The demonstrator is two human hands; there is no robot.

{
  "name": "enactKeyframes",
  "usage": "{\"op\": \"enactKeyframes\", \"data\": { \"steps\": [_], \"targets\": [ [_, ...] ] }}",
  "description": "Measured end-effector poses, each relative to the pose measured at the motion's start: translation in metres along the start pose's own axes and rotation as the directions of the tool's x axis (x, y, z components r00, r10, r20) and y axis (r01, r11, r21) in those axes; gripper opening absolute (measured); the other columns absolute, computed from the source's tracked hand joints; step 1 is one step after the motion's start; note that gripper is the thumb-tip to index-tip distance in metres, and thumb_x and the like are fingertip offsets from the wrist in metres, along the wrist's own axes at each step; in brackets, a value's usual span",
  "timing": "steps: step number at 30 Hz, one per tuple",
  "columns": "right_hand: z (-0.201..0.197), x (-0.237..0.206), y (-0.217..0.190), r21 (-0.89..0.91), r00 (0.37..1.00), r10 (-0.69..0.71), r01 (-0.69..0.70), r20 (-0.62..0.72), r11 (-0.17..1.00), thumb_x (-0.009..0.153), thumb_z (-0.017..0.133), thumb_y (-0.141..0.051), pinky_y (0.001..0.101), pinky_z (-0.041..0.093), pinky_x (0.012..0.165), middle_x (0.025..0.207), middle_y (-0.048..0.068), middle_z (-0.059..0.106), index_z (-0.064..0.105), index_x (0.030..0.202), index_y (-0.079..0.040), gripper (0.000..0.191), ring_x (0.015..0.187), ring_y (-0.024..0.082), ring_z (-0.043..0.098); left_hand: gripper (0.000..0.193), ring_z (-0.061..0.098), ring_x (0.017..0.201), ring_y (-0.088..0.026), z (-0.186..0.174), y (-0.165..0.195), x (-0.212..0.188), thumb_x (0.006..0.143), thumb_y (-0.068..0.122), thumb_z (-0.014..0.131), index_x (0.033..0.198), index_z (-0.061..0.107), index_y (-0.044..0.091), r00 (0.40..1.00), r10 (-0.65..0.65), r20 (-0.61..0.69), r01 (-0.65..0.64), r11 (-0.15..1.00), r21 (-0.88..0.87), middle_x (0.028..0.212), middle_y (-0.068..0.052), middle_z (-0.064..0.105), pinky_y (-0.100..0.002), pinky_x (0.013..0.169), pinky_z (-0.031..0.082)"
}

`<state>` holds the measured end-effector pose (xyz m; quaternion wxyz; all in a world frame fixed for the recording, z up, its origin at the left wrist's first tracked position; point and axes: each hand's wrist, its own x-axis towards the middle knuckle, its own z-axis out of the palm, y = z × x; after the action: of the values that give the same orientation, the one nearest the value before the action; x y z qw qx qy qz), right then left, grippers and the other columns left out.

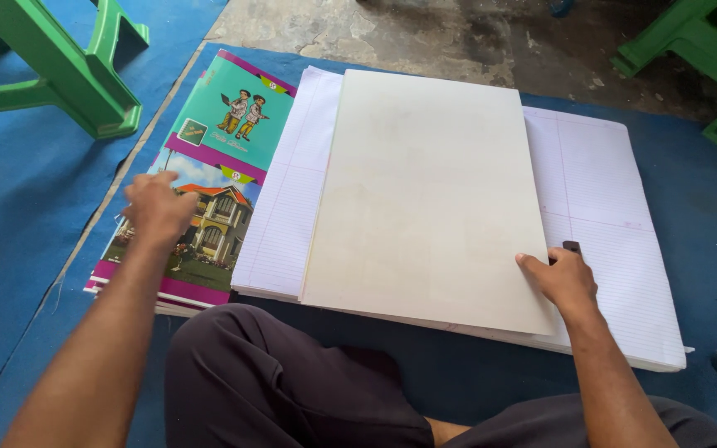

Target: The person folds a printed cover sheet over a stack of lined paper and uses a small rectangular tool to press and smooth the fold. The person repeats this folding and pressing action on multiple notebook units.

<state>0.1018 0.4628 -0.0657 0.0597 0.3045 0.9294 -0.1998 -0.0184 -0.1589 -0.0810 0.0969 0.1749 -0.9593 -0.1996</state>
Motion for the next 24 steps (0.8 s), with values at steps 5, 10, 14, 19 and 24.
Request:
{"op": "enactKeyframes", "data": {
  "steps": [5,10,14,19,24],
  "targets": [
    [-0.006,-0.010,-0.003,0.080,0.998,-0.038,0.042,-0.045,0.996,0.078,0.080,-0.042,0.0412,0.057,0.084,0.100,0.018,0.078,0.077,0.112,-0.005,0.050,0.091,0.030,0.075,0.048,0.061,0.117,-0.039,0.033,0.054,-0.007,0.081,0.031,0.079,0.122,0.073,0.007,0.982,0.183,0.043,-0.172,0.968,-0.185,0.130,-0.025,0.060,-0.047,0.103,0.048],
    [-0.008,-0.009,-0.002,0.110,0.997,-0.039,0.046,-0.060,0.993,0.076,0.085,-0.039,0.0393,0.058,0.082,0.101,0.019,0.077,0.076,0.113,-0.002,0.053,0.091,0.030,0.075,0.053,0.068,0.113,-0.034,0.076,0.106,-0.025,0.083,0.036,0.077,0.124,0.069,0.002,0.911,0.258,0.322,-0.139,0.927,-0.349,0.122,-0.023,0.069,-0.043,0.097,0.052],
    [-0.011,-0.012,-0.005,0.137,0.997,-0.024,0.034,-0.079,0.990,0.073,0.087,-0.037,0.0372,0.058,0.079,0.100,0.018,0.077,0.074,0.113,-0.003,0.054,0.090,0.029,0.075,0.061,0.070,0.110,-0.035,0.094,0.142,-0.051,0.082,0.037,0.079,0.122,0.068,-0.008,0.876,0.339,0.342,-0.162,0.876,-0.454,0.116,-0.027,0.071,-0.040,0.095,0.055],
    [-0.022,-0.023,-0.013,0.231,0.992,-0.024,0.053,-0.128,0.972,0.072,0.089,-0.030,0.0356,0.058,0.076,0.100,0.016,0.074,0.067,0.117,-0.001,0.058,0.087,0.028,0.074,0.063,0.072,0.097,-0.032,0.092,0.167,-0.076,0.082,0.033,0.077,0.130,0.063,-0.006,0.882,0.228,0.412,-0.034,0.903,-0.427,0.109,-0.026,0.073,-0.040,0.086,0.058],
    [-0.034,-0.029,-0.015,0.584,1.000,0.001,0.008,-0.014,0.812,0.083,0.077,-0.016,0.0335,0.060,0.071,0.105,0.023,0.071,0.058,0.126,0.002,0.050,0.090,0.031,0.074,0.064,0.071,0.099,-0.027,0.083,0.164,-0.089,0.084,0.030,0.074,0.135,0.058,-0.005,0.890,0.172,0.423,0.094,0.838,-0.538,0.115,-0.022,0.069,-0.038,0.080,0.058]
  ]
}}
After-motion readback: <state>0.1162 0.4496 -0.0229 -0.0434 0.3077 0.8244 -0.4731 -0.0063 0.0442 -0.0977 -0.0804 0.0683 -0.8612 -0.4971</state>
